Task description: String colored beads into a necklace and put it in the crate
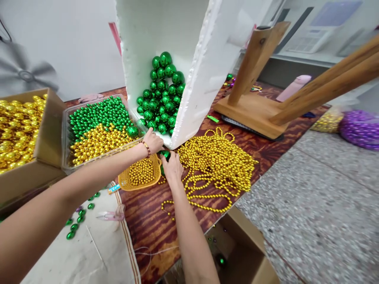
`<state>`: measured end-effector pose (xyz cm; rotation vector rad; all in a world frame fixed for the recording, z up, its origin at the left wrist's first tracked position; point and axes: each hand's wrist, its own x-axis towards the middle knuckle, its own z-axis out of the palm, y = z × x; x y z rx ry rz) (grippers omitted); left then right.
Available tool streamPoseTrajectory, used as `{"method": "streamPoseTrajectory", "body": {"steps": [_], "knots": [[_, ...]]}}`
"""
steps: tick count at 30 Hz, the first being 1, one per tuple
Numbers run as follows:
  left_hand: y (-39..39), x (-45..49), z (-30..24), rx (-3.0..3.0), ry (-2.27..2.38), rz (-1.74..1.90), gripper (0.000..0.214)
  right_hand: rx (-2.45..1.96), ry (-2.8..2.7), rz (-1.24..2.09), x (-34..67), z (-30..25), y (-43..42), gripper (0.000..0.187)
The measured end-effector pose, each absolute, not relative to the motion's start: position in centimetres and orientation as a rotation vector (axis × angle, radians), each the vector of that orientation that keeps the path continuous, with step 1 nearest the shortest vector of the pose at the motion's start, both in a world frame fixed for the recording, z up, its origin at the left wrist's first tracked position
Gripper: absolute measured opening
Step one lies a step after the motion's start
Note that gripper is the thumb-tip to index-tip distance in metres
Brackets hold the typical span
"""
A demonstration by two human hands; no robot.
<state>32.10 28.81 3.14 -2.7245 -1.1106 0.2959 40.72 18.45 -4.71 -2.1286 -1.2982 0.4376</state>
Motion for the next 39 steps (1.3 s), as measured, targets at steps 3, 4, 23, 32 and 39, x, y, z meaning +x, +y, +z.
{"method": "streamPoseTrajectory", "body": {"steps": [3, 4, 23, 32, 39], "knots": [[28.5, 33.1, 2.3, -2.701, -1.203, 0.309, 0.026, -2.061, -1.234, 0.419, 41.5, -5.4, 18.0, 0.043], [28.4, 33.3, 2.0, -2.693, -1.229, 0.307, 0.027, -2.035, -1.206, 0.409, 41.8, -5.6, 17.8, 0.045], [28.2, 28.9, 8.9, -2.647, -1.228, -0.144, 0.040, -1.487, -1.074, 0.552, 39.0, -1.3, 16.4, 0.047], [22.2, 20.1, 7.7, -2.678, -1.252, 0.110, 0.037, -1.401, -1.520, 0.364, 36.4, -2.8, 17.2, 0.040], [27.2, 20.4, 7.6, -2.599, -1.512, -0.174, 0.040, -1.369, -1.385, 0.294, 38.1, -2.8, 16.5, 0.027]]}}
